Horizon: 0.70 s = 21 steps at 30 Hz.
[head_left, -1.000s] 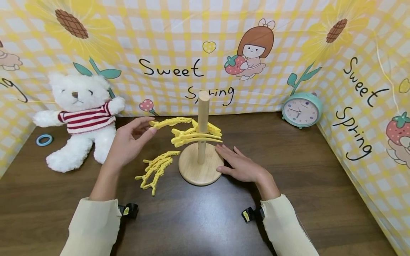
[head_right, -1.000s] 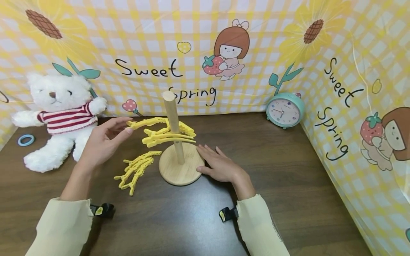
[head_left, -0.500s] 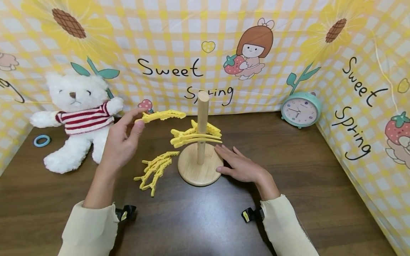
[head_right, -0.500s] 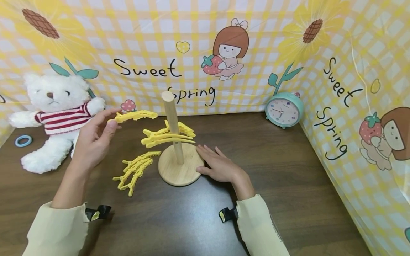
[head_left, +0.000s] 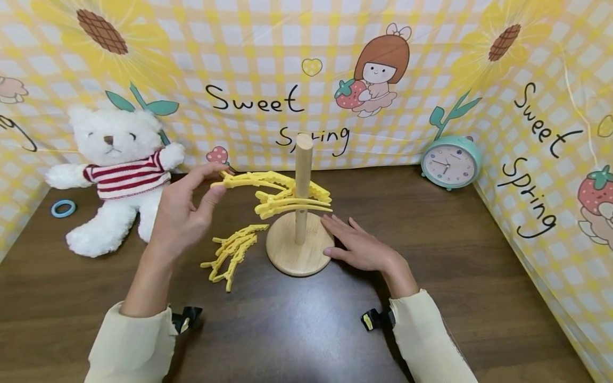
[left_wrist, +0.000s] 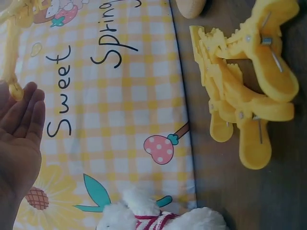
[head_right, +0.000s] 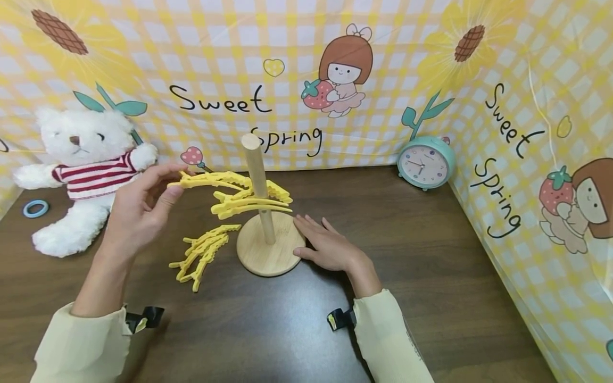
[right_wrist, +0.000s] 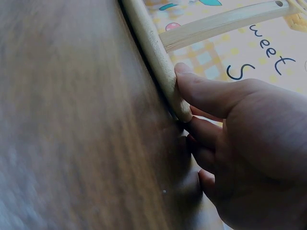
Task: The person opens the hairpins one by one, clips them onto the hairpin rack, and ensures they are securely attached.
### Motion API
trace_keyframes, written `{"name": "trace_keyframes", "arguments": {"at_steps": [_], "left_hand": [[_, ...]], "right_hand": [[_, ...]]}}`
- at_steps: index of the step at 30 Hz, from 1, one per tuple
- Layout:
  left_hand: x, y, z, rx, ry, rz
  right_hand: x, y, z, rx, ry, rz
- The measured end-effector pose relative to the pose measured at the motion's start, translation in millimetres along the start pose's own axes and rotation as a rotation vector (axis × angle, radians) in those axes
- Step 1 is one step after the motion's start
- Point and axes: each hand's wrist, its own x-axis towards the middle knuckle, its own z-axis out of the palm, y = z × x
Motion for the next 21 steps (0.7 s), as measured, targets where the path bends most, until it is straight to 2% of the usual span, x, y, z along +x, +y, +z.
{"name": "trace_keyframes", "arguments": {"at_steps": [5,13,21], "left_hand": [[1.0,4.7,-0.8,-0.022,0.030,0.038],[2.5,11.9,1.0,-0.165,0.026,0.038],[6.1,13.5,3.3,-0.109,0.004,0.156]], "right_hand": [[0.4,0.0,0.0,0.006,-0.001,0.007],[1.3,-0.4,-0.1,0.011,-0.007,0.016],[1.5,0.0,-0.2,0.007,0.000,0.007]]}}
